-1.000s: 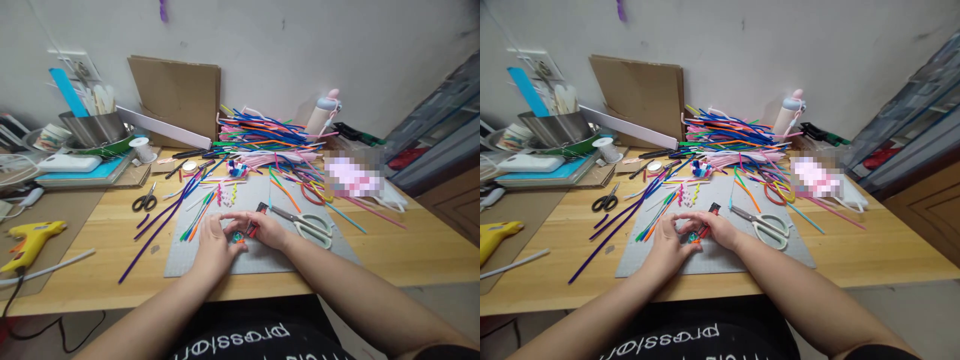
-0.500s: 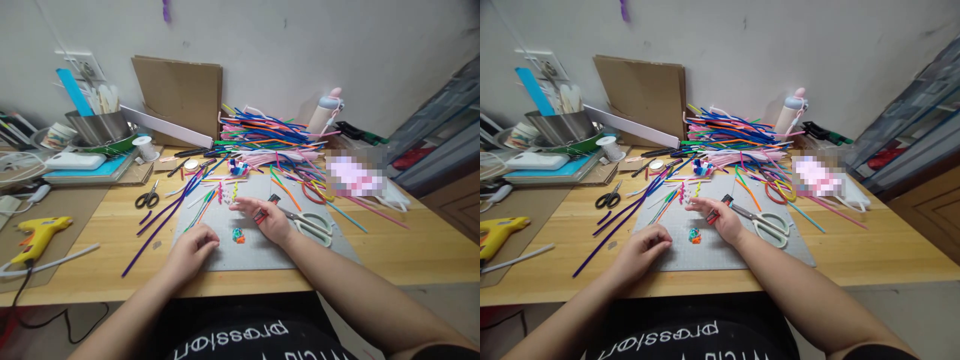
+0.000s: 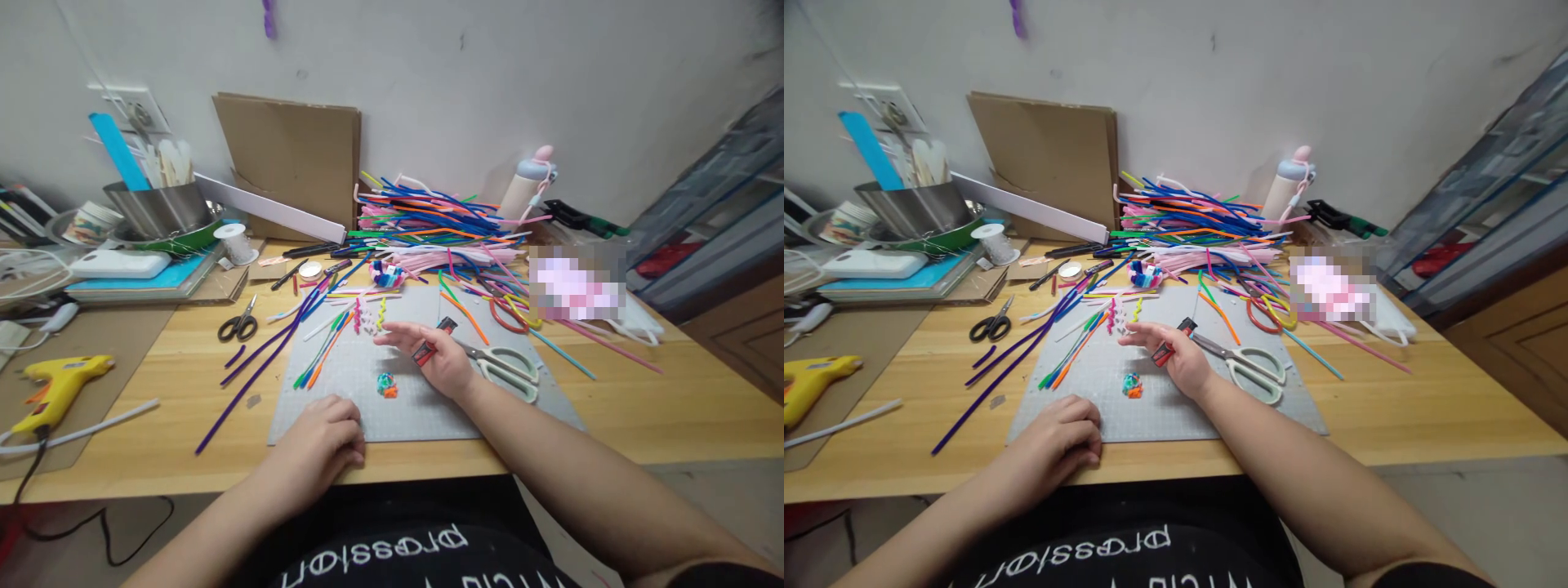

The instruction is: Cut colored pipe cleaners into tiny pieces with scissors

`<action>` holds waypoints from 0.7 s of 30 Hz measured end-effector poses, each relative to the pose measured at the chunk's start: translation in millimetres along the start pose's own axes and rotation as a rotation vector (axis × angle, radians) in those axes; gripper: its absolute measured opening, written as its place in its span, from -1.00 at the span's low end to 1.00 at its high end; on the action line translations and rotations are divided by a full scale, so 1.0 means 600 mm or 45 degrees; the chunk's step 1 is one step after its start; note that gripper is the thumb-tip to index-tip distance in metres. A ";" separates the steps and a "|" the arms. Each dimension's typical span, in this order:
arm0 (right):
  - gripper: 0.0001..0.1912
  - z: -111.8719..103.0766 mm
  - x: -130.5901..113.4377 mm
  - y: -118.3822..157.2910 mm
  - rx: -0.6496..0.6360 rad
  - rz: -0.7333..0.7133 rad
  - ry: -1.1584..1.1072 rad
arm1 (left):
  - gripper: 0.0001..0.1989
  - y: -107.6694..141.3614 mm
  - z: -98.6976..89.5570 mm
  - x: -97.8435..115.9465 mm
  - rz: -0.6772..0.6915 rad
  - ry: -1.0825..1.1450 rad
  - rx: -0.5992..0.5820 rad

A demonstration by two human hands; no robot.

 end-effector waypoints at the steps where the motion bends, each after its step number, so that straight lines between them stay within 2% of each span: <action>1: -0.56 0.000 0.000 0.000 0.000 0.001 -0.002 | -0.87 -0.001 0.002 0.002 0.010 -0.027 -0.008; 4: -0.56 0.000 0.003 -0.002 0.001 0.015 -0.007 | -0.85 -0.014 0.003 0.008 0.014 -0.011 0.055; 9: -0.57 0.000 0.005 -0.003 0.017 0.048 -0.015 | -0.88 -0.064 -0.011 0.016 -0.111 0.064 0.416; 11: -0.58 0.000 0.003 -0.003 0.029 0.061 -0.020 | -0.86 -0.085 -0.009 0.020 -0.185 -0.060 0.432; 13: -0.58 -0.001 0.000 -0.002 0.040 0.070 -0.023 | -0.80 -0.099 -0.003 0.024 -0.245 -0.211 0.363; 17: -0.58 -0.003 -0.003 0.000 0.054 0.098 -0.016 | -0.78 -0.103 0.009 0.035 -0.151 -0.333 0.222; 19: -0.58 -0.005 -0.002 0.002 0.067 0.112 -0.008 | -0.80 -0.095 0.002 0.033 -0.139 -0.271 0.245; 21: -0.59 -0.008 -0.002 0.003 0.094 0.112 0.003 | -0.80 -0.083 -0.017 0.018 -0.231 -0.199 0.342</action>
Point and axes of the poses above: each hand's wrist, its own y-axis away from the middle knuckle, its own z-axis out of the palm, x = y × z, the point moved 4 cm from there along -y, towards the middle knuckle, and after that the axes turned 7 degrees about y, right-handed, at the moved point
